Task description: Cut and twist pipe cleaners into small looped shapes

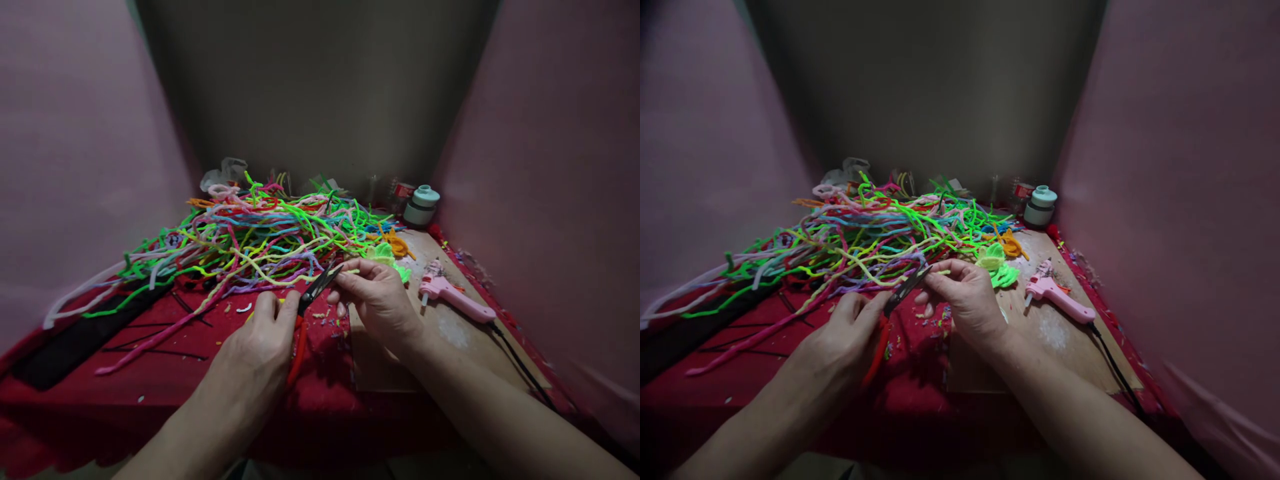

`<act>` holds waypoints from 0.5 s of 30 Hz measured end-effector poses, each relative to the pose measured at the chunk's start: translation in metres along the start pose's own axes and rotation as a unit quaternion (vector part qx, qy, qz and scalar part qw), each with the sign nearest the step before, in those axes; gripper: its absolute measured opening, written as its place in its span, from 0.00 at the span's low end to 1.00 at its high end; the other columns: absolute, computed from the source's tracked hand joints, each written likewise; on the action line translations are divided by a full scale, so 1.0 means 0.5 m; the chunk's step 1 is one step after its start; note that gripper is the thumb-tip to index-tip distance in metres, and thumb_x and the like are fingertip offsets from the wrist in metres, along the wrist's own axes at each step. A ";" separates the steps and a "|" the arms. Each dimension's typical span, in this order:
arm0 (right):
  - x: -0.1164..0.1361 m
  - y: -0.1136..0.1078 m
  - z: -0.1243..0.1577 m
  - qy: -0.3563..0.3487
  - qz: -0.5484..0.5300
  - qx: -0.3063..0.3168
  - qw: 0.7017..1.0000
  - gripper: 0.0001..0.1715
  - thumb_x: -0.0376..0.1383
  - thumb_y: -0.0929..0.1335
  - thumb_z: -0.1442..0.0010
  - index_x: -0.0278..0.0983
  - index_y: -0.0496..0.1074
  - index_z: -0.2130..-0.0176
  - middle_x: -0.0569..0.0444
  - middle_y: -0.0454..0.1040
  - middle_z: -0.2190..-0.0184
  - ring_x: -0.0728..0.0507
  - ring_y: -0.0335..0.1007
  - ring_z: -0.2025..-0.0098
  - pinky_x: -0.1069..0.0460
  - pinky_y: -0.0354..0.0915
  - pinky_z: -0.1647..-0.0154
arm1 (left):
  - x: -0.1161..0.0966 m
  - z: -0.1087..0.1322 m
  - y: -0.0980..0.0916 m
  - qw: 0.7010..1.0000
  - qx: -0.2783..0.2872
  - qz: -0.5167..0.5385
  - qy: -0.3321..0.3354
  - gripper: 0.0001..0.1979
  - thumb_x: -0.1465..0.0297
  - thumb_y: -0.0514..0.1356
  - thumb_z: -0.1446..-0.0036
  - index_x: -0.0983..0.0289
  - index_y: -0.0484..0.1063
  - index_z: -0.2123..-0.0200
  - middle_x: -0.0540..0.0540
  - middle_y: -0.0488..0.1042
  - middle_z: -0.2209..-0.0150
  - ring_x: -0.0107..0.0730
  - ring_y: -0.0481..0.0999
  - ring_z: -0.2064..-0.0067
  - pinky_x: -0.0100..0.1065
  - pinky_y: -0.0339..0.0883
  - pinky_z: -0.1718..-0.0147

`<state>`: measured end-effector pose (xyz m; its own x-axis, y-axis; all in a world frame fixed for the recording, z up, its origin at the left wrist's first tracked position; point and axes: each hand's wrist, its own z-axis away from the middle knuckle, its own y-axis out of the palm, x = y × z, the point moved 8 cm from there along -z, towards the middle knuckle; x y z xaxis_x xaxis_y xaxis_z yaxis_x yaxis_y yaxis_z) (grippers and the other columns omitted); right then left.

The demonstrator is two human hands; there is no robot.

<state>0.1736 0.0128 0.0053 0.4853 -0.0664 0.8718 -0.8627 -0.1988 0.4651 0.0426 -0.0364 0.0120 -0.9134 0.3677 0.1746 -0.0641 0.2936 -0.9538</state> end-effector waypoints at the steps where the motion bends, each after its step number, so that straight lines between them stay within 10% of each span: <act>1: -0.001 0.000 -0.001 0.002 -0.005 0.000 1.000 0.06 0.33 0.71 0.52 0.34 0.69 0.72 0.55 0.74 0.82 0.50 0.68 0.82 0.57 0.63 0.84 | -0.001 0.000 0.000 1.000 0.004 0.000 0.005 0.25 0.81 0.44 0.45 0.67 0.54 0.42 0.59 0.65 0.61 0.30 0.72 0.70 0.30 0.69 0.74; 15: -0.010 -0.009 -0.007 0.040 -0.040 -0.038 0.998 0.06 0.29 0.71 0.58 0.33 0.69 0.78 0.56 0.71 0.80 0.52 0.67 0.79 0.58 0.65 0.80 | 0.006 -0.007 0.007 1.000 -0.018 -0.013 0.016 0.25 0.78 0.47 0.44 0.65 0.56 0.42 0.58 0.69 0.65 0.31 0.73 0.71 0.29 0.68 0.75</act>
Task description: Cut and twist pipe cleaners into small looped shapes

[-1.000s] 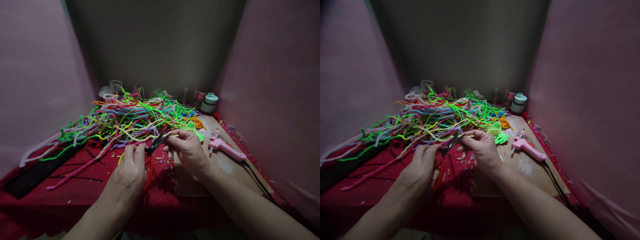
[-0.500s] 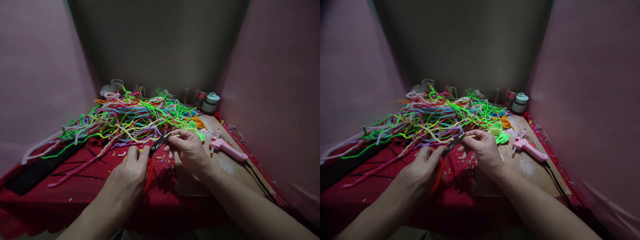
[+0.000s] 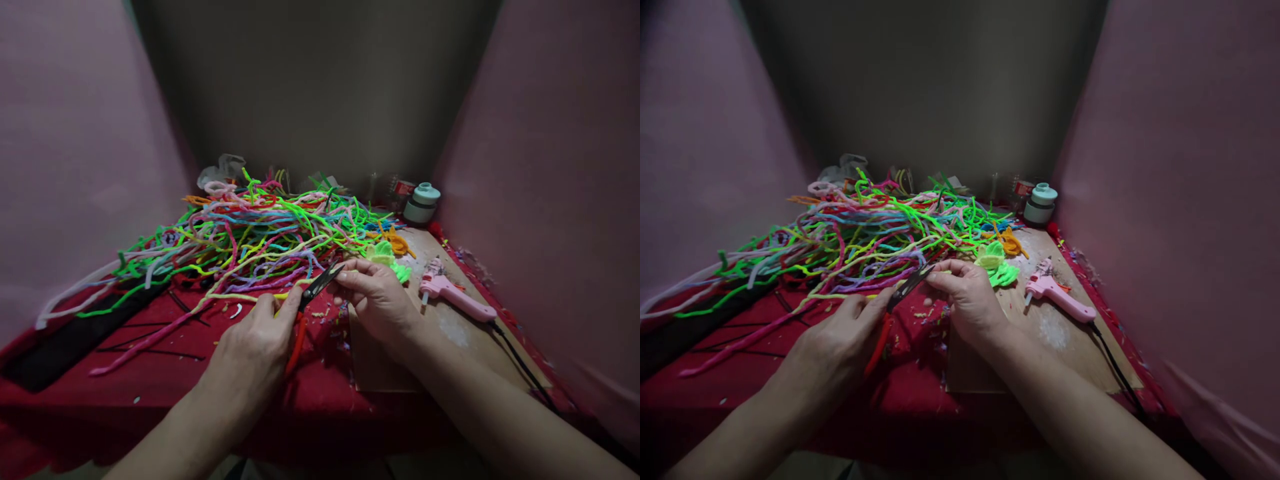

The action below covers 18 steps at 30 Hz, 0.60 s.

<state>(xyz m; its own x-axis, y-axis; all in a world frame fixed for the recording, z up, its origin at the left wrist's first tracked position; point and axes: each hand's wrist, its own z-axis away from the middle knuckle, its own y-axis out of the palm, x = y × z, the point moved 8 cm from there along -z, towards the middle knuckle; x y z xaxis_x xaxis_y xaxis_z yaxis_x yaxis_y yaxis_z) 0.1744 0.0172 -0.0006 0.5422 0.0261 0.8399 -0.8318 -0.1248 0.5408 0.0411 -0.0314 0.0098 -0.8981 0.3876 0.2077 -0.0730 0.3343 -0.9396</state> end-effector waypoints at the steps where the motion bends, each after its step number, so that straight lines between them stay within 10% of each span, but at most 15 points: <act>1: 0.001 0.001 0.000 -0.006 -0.002 0.001 1.000 0.06 0.29 0.71 0.58 0.33 0.69 0.78 0.56 0.72 0.79 0.52 0.68 0.78 0.58 0.65 0.80 | -0.002 0.000 -0.001 1.000 -0.010 0.003 0.007 0.25 0.77 0.47 0.44 0.66 0.57 0.42 0.58 0.69 0.65 0.32 0.73 0.70 0.30 0.69 0.75; 18: 0.001 0.003 -0.003 -0.009 -0.010 0.009 1.000 0.13 0.31 0.73 0.60 0.35 0.64 0.79 0.56 0.76 0.79 0.47 0.73 0.79 0.50 0.72 0.72 | -0.017 0.002 0.006 0.995 -0.054 0.042 0.067 0.24 0.82 0.46 0.46 0.74 0.60 0.45 0.64 0.72 0.59 0.37 0.74 0.62 0.37 0.72 0.62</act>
<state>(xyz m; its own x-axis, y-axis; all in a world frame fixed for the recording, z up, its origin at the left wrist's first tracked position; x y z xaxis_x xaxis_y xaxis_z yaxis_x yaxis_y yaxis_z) 0.1731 0.0183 0.0007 0.5602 0.0116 0.8283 -0.8190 -0.1421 0.5560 0.0478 -0.0347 0.0050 -0.8329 0.5262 0.1715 0.0531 0.3844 -0.9216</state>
